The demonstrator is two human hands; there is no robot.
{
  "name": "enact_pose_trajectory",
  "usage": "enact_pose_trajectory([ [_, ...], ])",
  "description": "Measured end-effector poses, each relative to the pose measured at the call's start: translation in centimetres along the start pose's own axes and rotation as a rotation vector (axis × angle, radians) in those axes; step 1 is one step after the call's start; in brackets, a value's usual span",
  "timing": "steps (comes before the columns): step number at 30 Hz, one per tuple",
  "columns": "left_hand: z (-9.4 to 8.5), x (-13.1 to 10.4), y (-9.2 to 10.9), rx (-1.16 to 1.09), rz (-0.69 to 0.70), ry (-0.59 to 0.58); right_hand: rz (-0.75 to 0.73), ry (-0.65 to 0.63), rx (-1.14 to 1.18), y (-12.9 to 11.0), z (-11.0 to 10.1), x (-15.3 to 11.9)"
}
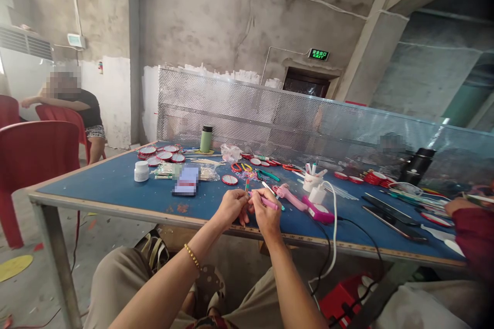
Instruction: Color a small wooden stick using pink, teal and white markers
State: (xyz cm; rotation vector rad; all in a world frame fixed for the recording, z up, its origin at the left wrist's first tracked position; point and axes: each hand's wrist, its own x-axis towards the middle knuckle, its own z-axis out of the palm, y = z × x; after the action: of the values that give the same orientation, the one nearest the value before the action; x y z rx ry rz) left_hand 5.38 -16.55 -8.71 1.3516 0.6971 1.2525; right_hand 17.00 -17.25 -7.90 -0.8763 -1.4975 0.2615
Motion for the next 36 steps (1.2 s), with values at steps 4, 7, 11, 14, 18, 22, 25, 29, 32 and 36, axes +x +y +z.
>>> enact_pose_trajectory([
  [4, 0.04, -0.03, 0.04, 0.007, -0.007, 0.002, 0.000, -0.010, -0.008, 0.14, 0.00, -0.05],
  [7, 0.08, -0.04, 0.05, 0.008, -0.009, 0.004, -0.001, -0.018, -0.009, 0.26, 0.01, -0.06],
  [11, 0.08, -0.03, 0.03, 0.017, -0.006, 0.014, -0.017, -0.021, -0.025, 0.45, 0.06, -0.04],
  [14, 0.07, -0.05, 0.06, 0.021, -0.003, 0.018, -0.027, -0.022, -0.033, 0.58, 0.07, -0.04],
  [18, 0.08, -0.07, 0.09, 0.024, 0.002, 0.016, -0.028, -0.019, -0.048, 0.69, 0.04, -0.05],
  [22, 0.08, -0.06, 0.06, 0.025, -0.003, 0.019, -0.030, -0.019, -0.045, 0.66, 0.06, -0.03],
  [25, 0.02, -0.04, 0.07, 0.020, -0.006, 0.016, -0.021, -0.014, -0.027, 0.50, 0.08, 0.00],
  [29, -0.04, 0.01, 0.09, 0.010, -0.012, 0.012, -0.016, 0.024, -0.008, 0.29, 0.05, -0.01],
  [32, -0.02, 0.00, 0.07, 0.015, -0.008, 0.011, -0.022, 0.033, 0.000, 0.28, 0.04, 0.00],
  [36, 0.07, -0.08, 0.06, 0.012, -0.003, 0.010, -0.019, 0.022, 0.008, 0.41, 0.12, 0.03],
])
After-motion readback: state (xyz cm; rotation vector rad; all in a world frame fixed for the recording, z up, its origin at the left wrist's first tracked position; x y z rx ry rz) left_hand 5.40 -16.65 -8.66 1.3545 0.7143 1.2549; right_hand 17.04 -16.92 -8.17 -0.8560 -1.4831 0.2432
